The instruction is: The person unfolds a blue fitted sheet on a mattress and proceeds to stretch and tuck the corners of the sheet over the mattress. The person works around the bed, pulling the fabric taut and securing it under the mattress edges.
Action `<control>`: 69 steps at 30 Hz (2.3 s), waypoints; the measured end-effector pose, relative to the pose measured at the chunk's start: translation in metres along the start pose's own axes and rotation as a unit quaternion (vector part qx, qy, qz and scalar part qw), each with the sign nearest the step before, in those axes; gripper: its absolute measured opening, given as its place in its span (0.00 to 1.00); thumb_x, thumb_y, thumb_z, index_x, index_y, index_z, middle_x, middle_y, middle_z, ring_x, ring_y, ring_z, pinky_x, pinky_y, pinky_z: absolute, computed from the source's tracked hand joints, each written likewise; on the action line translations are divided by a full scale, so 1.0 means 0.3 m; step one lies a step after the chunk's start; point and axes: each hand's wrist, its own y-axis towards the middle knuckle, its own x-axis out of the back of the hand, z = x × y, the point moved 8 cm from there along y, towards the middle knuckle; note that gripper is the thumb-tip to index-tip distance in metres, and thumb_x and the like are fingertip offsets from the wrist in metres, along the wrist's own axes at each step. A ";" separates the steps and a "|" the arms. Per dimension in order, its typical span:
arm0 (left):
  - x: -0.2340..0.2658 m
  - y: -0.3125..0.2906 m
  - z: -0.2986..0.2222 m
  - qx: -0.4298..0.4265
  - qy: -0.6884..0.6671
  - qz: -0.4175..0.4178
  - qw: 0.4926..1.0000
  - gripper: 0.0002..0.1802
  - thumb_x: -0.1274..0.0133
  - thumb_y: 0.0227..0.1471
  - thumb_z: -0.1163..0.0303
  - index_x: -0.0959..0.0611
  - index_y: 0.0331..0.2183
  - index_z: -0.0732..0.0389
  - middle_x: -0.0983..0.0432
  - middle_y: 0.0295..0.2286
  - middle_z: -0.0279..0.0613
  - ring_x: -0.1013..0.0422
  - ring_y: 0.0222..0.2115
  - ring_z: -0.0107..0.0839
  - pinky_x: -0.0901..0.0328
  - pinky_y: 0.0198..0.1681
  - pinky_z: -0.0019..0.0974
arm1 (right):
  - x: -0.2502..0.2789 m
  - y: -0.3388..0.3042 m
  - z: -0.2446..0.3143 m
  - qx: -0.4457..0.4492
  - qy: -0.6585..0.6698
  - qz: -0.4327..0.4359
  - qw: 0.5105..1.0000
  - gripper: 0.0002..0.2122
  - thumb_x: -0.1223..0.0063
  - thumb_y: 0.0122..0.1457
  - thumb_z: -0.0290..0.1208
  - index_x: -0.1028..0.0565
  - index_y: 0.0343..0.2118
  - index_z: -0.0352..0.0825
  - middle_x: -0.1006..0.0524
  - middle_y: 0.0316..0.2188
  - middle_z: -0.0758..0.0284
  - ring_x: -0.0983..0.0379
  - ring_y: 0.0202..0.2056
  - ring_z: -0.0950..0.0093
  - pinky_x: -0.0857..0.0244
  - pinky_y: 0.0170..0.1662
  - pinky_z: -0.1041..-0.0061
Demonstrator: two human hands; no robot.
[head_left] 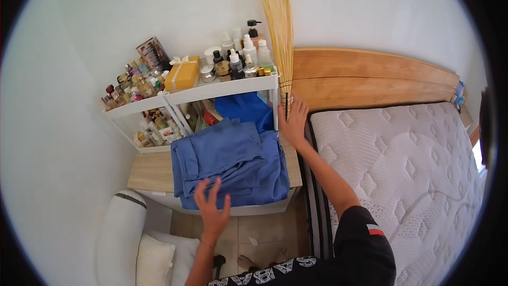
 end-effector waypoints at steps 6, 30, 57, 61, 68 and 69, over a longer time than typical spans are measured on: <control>0.074 0.084 0.206 0.089 0.185 -0.008 0.979 0.41 0.33 0.37 0.60 0.28 0.56 0.40 0.42 0.59 0.47 0.46 0.57 0.57 0.56 0.58 0.59 | -0.122 -0.401 0.413 0.227 0.018 0.380 0.897 0.33 0.36 0.47 0.41 0.36 0.58 0.50 0.42 0.61 0.54 0.51 0.63 0.52 0.52 0.62 0.56; 0.363 0.194 0.461 -0.095 -0.091 0.116 0.984 0.26 0.42 0.46 0.71 0.22 0.50 0.48 0.29 0.42 0.46 0.31 0.45 0.41 0.35 0.48 0.37 | -0.428 -0.687 0.683 0.193 -0.207 0.385 0.878 0.48 0.36 0.44 0.53 0.51 0.66 0.51 0.43 0.61 0.50 0.48 0.63 0.50 0.54 0.59 0.38; 1.462 -0.701 0.666 0.135 -0.758 -0.314 0.556 0.50 0.57 0.49 0.30 0.37 0.59 0.61 0.38 0.56 0.50 0.38 0.56 0.50 0.43 0.59 0.55 | -0.327 -0.879 2.188 0.566 0.189 0.318 0.737 0.34 0.49 0.47 0.18 0.34 0.59 0.56 0.27 0.50 0.61 0.31 0.51 0.63 0.42 0.56 0.64; 1.672 -1.005 0.806 0.242 -0.612 -0.431 0.618 0.42 0.49 0.51 0.43 0.37 0.59 0.58 0.34 0.53 0.48 0.35 0.54 0.45 0.40 0.57 0.50 | -0.453 -1.135 2.396 0.600 0.239 0.275 0.712 0.36 0.46 0.48 0.21 0.38 0.61 0.58 0.32 0.55 0.62 0.37 0.57 0.63 0.51 0.61 0.57; 1.652 -1.621 0.975 0.480 -0.259 -0.572 0.612 0.49 0.46 0.52 0.50 0.54 0.65 0.53 0.48 0.61 0.49 0.52 0.61 0.52 0.51 0.58 0.60 | -0.629 -1.629 2.325 0.540 0.226 0.587 0.560 0.33 0.43 0.56 0.36 0.45 0.64 0.58 0.43 0.62 0.56 0.50 0.64 0.56 0.57 0.64 0.51; 1.634 -1.607 0.966 0.497 -0.261 -0.552 0.617 0.49 0.46 0.52 0.50 0.53 0.65 0.54 0.48 0.61 0.50 0.52 0.61 0.51 0.52 0.59 0.58 | -0.642 -1.636 2.295 0.518 0.236 0.609 0.553 0.33 0.44 0.57 0.37 0.44 0.64 0.58 0.43 0.63 0.56 0.50 0.64 0.56 0.56 0.63 0.51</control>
